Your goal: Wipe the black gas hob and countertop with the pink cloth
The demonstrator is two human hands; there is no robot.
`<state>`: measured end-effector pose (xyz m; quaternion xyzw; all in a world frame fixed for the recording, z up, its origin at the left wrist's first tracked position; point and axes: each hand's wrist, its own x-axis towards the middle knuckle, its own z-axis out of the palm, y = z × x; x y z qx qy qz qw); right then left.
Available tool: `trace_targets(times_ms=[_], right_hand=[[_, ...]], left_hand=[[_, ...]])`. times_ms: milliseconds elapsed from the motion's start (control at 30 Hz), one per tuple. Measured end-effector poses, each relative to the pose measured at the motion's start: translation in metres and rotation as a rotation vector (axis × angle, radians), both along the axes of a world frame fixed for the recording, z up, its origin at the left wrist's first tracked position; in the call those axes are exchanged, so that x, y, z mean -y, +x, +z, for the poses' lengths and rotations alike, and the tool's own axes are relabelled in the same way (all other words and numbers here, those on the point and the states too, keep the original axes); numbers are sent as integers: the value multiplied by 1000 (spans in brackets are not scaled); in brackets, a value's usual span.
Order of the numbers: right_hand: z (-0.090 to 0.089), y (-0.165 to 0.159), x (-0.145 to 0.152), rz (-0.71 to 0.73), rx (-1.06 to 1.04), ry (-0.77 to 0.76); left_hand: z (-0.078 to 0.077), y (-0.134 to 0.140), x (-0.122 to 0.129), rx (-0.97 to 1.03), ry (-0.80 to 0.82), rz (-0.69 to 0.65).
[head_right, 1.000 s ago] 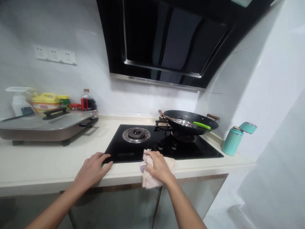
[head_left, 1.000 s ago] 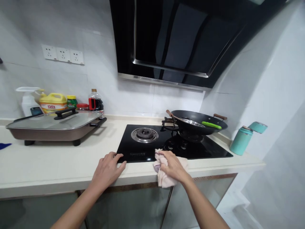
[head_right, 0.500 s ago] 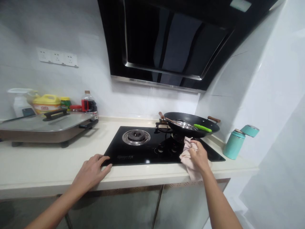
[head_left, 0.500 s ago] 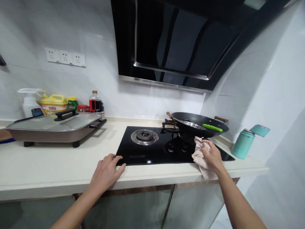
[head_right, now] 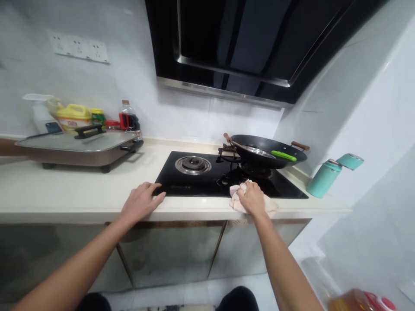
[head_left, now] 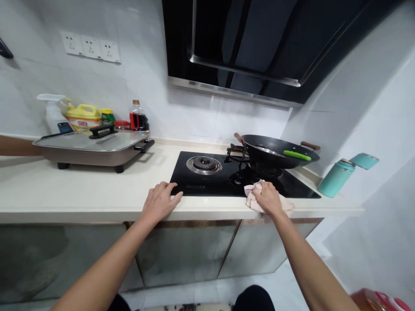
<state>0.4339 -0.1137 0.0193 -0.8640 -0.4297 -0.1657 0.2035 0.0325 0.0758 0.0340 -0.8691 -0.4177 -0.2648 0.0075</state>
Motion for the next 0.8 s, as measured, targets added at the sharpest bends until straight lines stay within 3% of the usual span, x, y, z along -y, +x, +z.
trace_targets(times_ms=[100, 200, 533, 667, 800], right_hand=[[0, -44, -3, 44, 0, 53], [6, -87, -18, 204, -47, 83], [26, -241, -123, 824, -97, -26], [27, -245, -128, 976, -76, -20], [30, -210, -101, 916, -35, -16]], left_hand=[[1, 0, 0, 30, -41, 4], [1, 1, 1, 53, -44, 5], [0, -7, -9, 238, -96, -9], [-1, -11, -15, 295, -116, -21], [1, -11, -13, 250, -144, -40]])
